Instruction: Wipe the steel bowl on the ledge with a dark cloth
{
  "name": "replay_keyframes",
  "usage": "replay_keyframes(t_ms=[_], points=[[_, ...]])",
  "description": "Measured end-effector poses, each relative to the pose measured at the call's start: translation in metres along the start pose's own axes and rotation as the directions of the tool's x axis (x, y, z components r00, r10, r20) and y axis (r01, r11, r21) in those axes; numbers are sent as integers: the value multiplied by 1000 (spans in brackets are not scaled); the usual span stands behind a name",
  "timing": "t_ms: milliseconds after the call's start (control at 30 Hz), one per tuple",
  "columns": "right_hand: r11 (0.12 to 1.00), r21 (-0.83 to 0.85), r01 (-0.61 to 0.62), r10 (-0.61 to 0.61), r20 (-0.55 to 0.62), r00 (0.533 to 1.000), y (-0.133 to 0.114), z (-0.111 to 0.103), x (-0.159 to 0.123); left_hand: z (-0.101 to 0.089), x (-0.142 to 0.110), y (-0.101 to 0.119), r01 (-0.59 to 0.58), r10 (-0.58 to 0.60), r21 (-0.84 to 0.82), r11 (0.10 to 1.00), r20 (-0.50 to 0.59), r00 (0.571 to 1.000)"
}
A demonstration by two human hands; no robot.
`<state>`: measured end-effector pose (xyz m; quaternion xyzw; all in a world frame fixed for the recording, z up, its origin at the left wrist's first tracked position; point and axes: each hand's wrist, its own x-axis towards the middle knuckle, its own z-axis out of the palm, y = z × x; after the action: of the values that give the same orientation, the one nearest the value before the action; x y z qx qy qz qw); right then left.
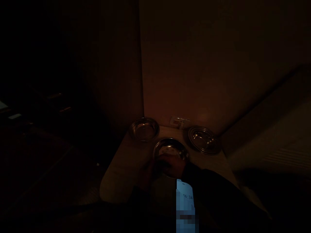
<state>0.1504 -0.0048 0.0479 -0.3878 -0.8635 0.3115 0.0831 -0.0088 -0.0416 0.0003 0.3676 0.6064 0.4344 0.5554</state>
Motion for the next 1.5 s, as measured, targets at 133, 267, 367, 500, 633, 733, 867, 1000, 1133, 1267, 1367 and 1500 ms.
replay_keyframes(t_ms=[133,267,367,500,633,733,867,1000,1133,1267,1367,1500], points=[[980,-140,-142,148,34,988,12,6,-9,-1,2,-3,80,-76,-55,995,82,994],[910,-355,-214,250,58,966,13,14,6,0,2,-6,135,-126,-80,988,112,986],[865,-453,-216,254,24,967,14,5,27,-1,0,0,159,-156,-28,987,91,984],[797,-499,-340,370,-41,928,26,-15,23,1,-4,9,117,-113,-83,990,56,992],[847,-440,-297,347,35,937,26,1,2,4,-2,2,126,-113,-129,984,100,989],[916,-338,-214,238,30,971,19,21,9,2,4,-7,69,-61,-92,993,92,994],[884,-336,-325,295,-139,945,20,16,32,1,5,-3,90,-85,-46,995,114,990],[885,-356,-301,207,-277,938,15,5,38,1,2,7,122,-122,-6,993,45,992],[877,-479,-41,-21,-124,992,1,10,52,-3,7,3,130,-129,30,991,-13,992],[780,-583,-226,205,-103,973,11,-18,66,-6,6,1,102,-101,-22,995,22,995],[720,-603,-343,346,-115,931,30,-47,47,-2,0,8,147,-147,-99,984,9,989],[704,-578,-411,440,-99,893,35,-49,-13,5,-7,15,154,-157,-172,973,-5,988]])
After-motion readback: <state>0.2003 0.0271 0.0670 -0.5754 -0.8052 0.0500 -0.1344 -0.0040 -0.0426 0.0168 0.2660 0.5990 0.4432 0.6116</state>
